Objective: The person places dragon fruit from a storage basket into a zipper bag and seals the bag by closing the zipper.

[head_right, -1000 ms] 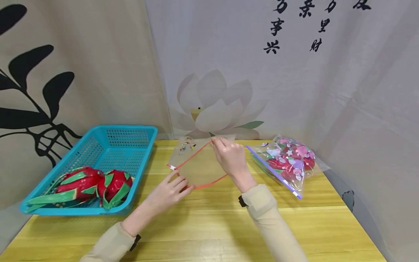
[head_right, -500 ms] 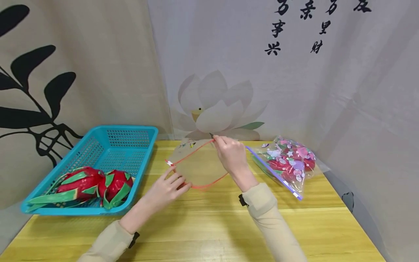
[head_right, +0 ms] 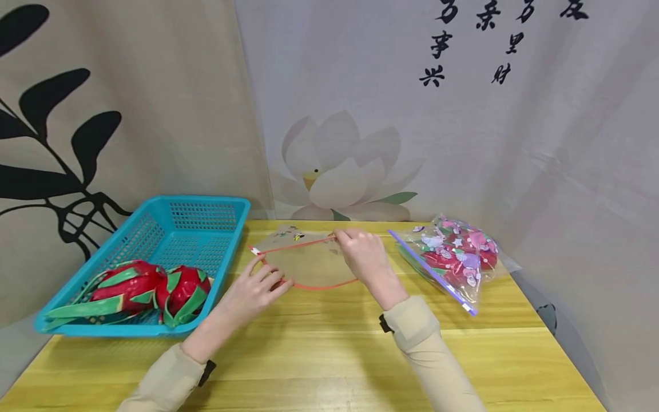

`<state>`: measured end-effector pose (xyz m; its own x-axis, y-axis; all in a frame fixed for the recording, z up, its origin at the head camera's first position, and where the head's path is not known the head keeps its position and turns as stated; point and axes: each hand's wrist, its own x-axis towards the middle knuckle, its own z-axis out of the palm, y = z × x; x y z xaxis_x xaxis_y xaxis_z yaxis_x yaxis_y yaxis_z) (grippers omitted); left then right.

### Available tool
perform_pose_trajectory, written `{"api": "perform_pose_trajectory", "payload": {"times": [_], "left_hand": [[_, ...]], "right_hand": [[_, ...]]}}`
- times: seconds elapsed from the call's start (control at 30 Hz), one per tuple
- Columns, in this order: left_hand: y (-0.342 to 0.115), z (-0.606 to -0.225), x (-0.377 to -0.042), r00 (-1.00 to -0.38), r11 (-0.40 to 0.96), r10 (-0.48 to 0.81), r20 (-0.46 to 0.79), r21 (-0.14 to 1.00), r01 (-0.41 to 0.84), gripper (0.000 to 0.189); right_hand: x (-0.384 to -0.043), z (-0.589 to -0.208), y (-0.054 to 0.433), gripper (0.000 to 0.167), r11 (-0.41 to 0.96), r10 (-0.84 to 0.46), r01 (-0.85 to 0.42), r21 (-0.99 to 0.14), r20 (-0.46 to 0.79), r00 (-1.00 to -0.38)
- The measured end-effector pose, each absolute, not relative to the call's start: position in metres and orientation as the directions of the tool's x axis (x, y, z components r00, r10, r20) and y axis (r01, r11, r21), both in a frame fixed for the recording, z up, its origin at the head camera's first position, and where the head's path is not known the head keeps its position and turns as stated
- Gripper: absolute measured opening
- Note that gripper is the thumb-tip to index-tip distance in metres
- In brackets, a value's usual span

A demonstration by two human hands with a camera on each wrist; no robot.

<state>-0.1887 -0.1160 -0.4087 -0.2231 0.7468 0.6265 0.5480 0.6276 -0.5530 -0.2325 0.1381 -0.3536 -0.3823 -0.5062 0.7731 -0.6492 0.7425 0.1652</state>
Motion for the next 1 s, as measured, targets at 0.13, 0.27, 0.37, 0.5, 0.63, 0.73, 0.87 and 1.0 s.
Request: {"api": "perform_pose_trajectory", "payload": {"times": [0.13,0.27,0.37,0.5,0.63,0.73,0.87,1.0], "left_hand": [[-0.113,-0.412,-0.187,-0.230,0.603,0.774,0.589,-0.576,0.552,0.025],[-0.110,-0.418,-0.186,-0.227,0.551,0.822,0.523,-0.626,0.552,0.032],[-0.108,-0.421,-0.185,-0.224,0.508,0.854,0.470,-0.655,0.560,0.032],[-0.106,-0.423,-0.183,-0.233,0.486,0.869,0.437,-0.660,0.573,0.031],[-0.108,-0.422,-0.182,-0.254,0.510,0.854,0.454,-0.636,0.579,0.034],[-0.111,-0.421,-0.182,-0.259,0.530,0.840,0.477,-0.618,0.580,0.038],[-0.113,-0.420,-0.183,-0.251,0.546,0.825,0.506,-0.600,0.585,0.040],[-0.115,-0.417,-0.183,-0.257,0.554,0.818,0.514,-0.586,0.591,0.043]], "right_hand": [[-0.235,-0.352,0.137,0.009,0.760,-0.456,-0.635,0.139,0.810,-0.369],[-0.237,-0.348,0.134,0.007,0.791,-0.389,-0.604,0.099,0.843,-0.372],[-0.238,-0.343,0.132,0.007,0.804,-0.345,-0.591,0.061,0.858,-0.381],[-0.239,-0.339,0.129,0.007,0.810,-0.314,-0.586,0.016,0.857,-0.410],[-0.237,-0.337,0.128,0.006,0.799,-0.326,-0.601,-0.012,0.831,-0.451],[-0.236,-0.338,0.128,0.005,0.785,-0.331,-0.618,-0.045,0.813,-0.479],[-0.236,-0.337,0.129,0.007,0.767,-0.326,-0.635,-0.093,0.795,-0.511],[-0.237,-0.332,0.132,0.009,0.731,-0.366,-0.671,-0.121,0.761,-0.536]]}}
